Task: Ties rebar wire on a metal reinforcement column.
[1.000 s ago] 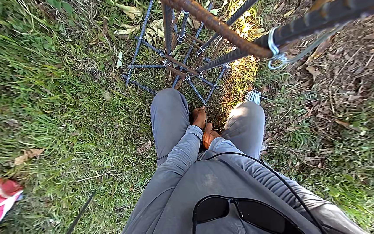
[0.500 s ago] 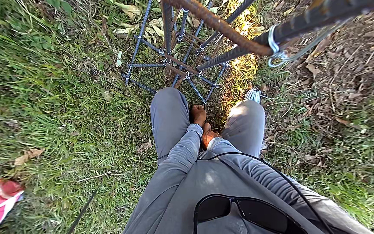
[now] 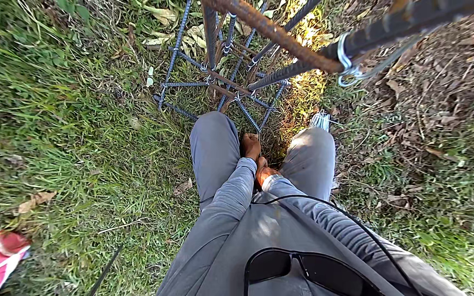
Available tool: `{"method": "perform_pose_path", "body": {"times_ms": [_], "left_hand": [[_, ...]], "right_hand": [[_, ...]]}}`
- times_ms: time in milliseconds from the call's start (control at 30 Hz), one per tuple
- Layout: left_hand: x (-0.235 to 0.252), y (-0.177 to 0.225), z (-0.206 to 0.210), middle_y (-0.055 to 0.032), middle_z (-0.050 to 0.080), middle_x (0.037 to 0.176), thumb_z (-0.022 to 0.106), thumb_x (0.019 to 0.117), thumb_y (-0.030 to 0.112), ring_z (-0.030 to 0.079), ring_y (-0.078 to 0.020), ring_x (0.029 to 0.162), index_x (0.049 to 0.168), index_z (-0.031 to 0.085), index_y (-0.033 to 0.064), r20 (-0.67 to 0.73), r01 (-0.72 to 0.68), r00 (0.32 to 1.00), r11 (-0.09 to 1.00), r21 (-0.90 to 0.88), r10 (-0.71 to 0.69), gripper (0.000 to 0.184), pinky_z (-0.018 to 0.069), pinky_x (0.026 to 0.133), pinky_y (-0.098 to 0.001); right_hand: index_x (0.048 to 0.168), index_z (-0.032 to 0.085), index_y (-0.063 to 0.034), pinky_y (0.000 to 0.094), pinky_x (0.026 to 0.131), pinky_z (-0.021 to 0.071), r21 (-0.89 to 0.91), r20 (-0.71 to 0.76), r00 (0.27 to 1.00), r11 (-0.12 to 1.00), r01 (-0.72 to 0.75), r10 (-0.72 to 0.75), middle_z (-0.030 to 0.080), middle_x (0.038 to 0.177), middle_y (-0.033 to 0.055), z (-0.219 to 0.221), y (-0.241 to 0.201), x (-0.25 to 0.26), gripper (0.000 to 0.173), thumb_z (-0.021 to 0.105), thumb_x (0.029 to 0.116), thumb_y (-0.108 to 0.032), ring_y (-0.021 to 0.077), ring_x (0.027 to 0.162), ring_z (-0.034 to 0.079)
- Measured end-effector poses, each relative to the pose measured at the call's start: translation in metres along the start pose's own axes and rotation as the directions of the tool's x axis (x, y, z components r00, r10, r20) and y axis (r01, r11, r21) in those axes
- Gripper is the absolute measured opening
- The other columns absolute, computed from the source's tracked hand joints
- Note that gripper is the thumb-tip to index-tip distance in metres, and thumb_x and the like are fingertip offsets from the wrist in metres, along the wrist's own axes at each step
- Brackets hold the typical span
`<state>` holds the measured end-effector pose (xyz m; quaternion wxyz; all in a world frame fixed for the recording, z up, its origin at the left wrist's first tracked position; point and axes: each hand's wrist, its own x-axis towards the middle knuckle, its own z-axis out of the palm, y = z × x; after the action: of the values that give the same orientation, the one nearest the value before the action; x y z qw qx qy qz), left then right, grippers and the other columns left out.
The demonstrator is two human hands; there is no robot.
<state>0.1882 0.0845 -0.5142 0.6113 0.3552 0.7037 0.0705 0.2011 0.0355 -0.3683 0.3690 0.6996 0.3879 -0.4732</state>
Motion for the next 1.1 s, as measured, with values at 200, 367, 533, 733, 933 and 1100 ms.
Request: {"method": "perform_pose_path", "body": {"times_ms": [200,367,533,733,933,1100], "left_hand": [[0.004,-0.002,0.001,-0.0146,0.07,0.109,0.056,0.1056,0.027,0.067,-0.0283,0.103,0.118,0.066,0.0088,-0.01,0.01,1.0,1.0,-0.017,-0.01,0.024,0.0531,0.091,-0.0517],[0.003,-0.004,-0.002,-0.0144,0.07,0.108,0.056,0.1055,0.029,0.067,-0.0287,0.1,0.119,0.065,0.0093,-0.001,-0.008,1.0,1.0,-0.015,0.008,0.025,0.0537,0.089,-0.052],[0.01,-0.01,0.002,-0.0126,0.071,0.104,0.059,0.1037,0.028,0.067,-0.0271,0.098,0.116,0.066,0.0096,-0.023,-0.026,0.999,1.0,-0.008,0.026,0.023,0.0543,0.087,-0.051],[0.011,-0.013,0.001,-0.0138,0.07,0.106,0.057,0.1043,0.031,0.068,-0.0274,0.1,0.118,0.065,0.0081,0.003,-0.055,0.998,0.998,0.035,0.055,0.028,0.0541,0.09,-0.0511],[0.017,-0.019,0.006,-0.0153,0.069,0.106,0.059,0.1039,0.033,0.066,-0.0287,0.1,0.115,0.065,0.0065,-0.013,-0.07,0.997,0.998,-0.003,0.07,0.029,0.0535,0.089,-0.0517],[0.026,-0.025,0.008,-0.0174,0.069,0.107,0.058,0.1045,0.034,0.066,-0.0306,0.103,0.115,0.065,0.0043,-0.017,-0.079,0.997,0.996,0.034,0.08,0.032,0.0527,0.091,-0.0524]], "right_hand": [[0.158,0.028,-0.0017,0.0585,0.107,0.0456,0.111,-0.074,0.997,0.993,0.036,-0.028,0.058,0.142,0.0271,-0.003,-0.006,-0.016,0.06,0.044,0.1086,-0.032,0.0432,0.129,0.059],[0.16,0.024,-0.0011,0.0539,0.111,0.043,0.116,0.002,1.0,0.993,-0.005,0.004,0.055,0.146,0.0227,-0.002,-0.012,0.007,0.064,0.044,0.1093,-0.036,0.0358,0.136,0.055],[0.16,0.021,-0.0029,0.0595,0.104,0.0473,0.045,-0.018,1.0,0.999,-0.007,0.007,0.06,0.139,0.0247,0.003,-0.01,-0.003,0.069,0.053,0.1048,-0.031,0.0412,0.126,0.061],[0.158,0.014,0.0014,0.0596,0.098,0.0519,0.012,-0.063,0.994,0.996,0.093,-0.092,0.064,0.128,0.0265,0.016,0.01,0.001,0.087,0.061,0.0967,-0.038,0.0418,0.118,0.066],[0.158,0.032,-0.0043,0.0619,0.105,0.0478,0.299,-0.162,0.96,0.916,0.269,-0.229,0.066,0.128,0.0263,0.035,0.05,0.024,0.074,0.052,0.102,-0.049,0.0425,0.121,0.064],[0.16,0.03,-0.0036,0.0628,0.11,0.0428,0.278,-0.19,0.949,0.913,0.298,-0.252,0.06,0.139,0.0274,0.056,0.046,0.052,0.073,0.051,0.1052,-0.046,0.0443,0.129,0.059]]}}
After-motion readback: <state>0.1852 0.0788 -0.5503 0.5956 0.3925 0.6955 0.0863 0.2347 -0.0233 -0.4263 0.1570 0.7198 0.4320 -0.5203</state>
